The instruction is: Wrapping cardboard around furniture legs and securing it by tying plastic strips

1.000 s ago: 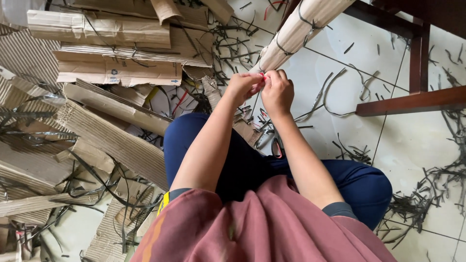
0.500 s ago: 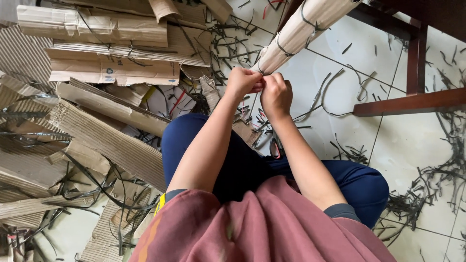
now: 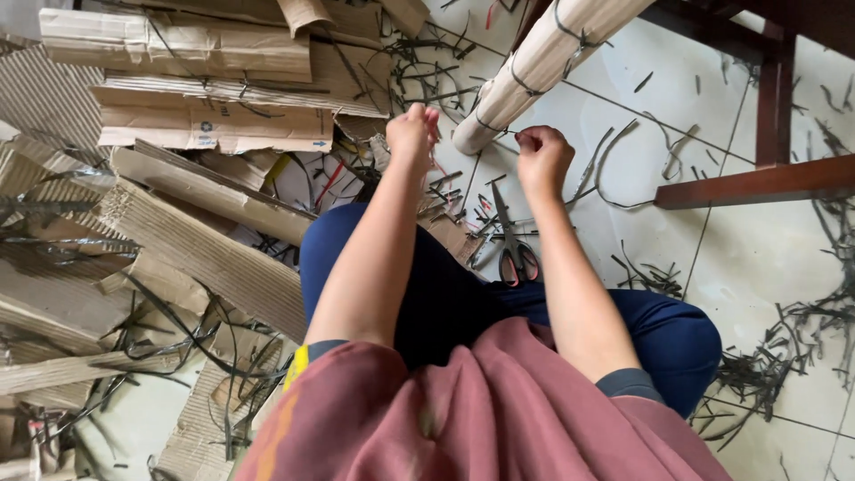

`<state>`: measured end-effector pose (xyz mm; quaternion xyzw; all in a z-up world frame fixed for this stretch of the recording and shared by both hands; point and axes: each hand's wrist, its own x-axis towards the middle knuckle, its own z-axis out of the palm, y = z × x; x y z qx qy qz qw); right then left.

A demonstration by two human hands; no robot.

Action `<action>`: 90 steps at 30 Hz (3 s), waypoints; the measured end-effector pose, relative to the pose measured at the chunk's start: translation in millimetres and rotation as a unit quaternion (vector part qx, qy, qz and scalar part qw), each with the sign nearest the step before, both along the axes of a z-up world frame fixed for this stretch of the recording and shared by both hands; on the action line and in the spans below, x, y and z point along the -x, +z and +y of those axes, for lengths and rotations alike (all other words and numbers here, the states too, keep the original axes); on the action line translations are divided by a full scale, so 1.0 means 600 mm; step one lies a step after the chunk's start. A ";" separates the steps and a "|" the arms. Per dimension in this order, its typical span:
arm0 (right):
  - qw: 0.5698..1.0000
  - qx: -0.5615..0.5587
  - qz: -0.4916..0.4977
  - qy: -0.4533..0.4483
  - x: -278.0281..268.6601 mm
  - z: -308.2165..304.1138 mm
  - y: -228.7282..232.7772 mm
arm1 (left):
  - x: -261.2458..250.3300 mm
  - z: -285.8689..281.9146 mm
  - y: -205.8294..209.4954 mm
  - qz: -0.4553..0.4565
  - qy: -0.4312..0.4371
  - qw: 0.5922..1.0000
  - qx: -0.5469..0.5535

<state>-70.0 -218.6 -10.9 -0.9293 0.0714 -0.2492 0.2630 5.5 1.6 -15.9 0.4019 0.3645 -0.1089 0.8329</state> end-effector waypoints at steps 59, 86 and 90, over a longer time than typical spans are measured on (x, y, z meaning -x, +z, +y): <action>0.748 0.106 0.647 0.105 0.208 -0.159 0.180 | 0.052 -0.033 0.088 -0.197 -0.511 0.754 -0.363; 0.710 -0.433 0.501 0.239 0.128 -0.086 0.146 | 0.024 -0.027 -0.011 -0.175 -0.586 0.678 -0.407; 0.744 -0.364 0.512 0.229 0.143 -0.092 0.090 | 0.021 -0.013 -0.041 -0.180 -0.615 0.645 -0.415</action>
